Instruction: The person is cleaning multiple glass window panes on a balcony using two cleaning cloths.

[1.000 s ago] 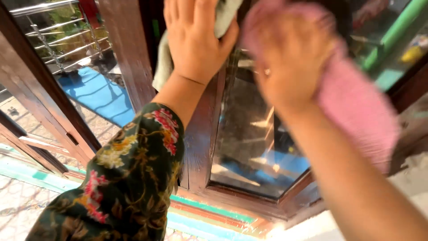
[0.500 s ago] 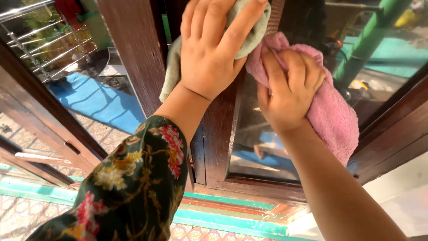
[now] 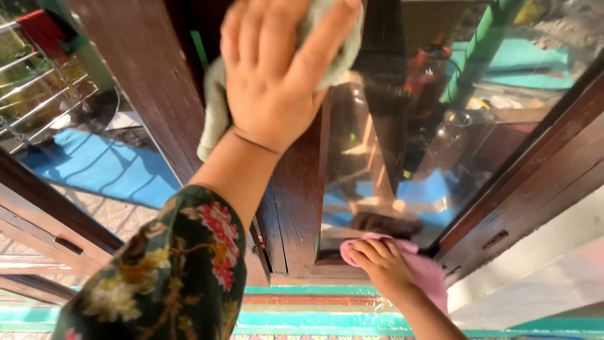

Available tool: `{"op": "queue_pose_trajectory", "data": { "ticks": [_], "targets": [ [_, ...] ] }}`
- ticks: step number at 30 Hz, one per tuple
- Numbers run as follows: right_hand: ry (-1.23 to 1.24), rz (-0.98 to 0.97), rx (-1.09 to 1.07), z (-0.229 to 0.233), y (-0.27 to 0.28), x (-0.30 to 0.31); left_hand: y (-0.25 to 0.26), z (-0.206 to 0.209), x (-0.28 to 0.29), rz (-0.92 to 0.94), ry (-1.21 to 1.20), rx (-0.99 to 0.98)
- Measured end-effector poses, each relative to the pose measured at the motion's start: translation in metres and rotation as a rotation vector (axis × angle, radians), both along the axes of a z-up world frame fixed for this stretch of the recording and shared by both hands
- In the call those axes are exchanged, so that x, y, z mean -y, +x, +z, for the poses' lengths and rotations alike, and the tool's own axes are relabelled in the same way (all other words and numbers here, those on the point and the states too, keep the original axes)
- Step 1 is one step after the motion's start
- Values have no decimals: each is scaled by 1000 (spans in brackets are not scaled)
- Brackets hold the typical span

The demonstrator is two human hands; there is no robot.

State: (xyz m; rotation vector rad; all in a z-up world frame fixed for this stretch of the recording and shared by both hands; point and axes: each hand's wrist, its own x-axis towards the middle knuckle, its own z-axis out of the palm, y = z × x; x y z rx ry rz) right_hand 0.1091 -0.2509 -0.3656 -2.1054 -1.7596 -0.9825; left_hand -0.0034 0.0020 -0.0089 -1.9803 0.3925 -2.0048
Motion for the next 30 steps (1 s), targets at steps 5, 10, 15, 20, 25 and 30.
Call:
{"op": "queue_pose_trajectory", "data": {
  "ticks": [5, 10, 15, 20, 25, 30],
  "targets": [
    [209, -171, -112, 98, 4, 24, -6, 15, 9, -28, -8, 17],
    [664, -195, 7, 245, 22, 10, -13, 16, 6, -68, -31, -8],
    [871, -181, 78, 227, 43, -38, -5, 1, -6, -42, -20, -26],
    [784, -389, -15, 68, 36, -47, 2, -12, -14, 10, -14, -63],
    [467, -452, -406, -51, -23, -29, -2, -12, -16, 3, 36, -2],
    [541, -406, -661, -27, -33, -17, -10, 1, -12, -101, 69, 10]
  ]
}}
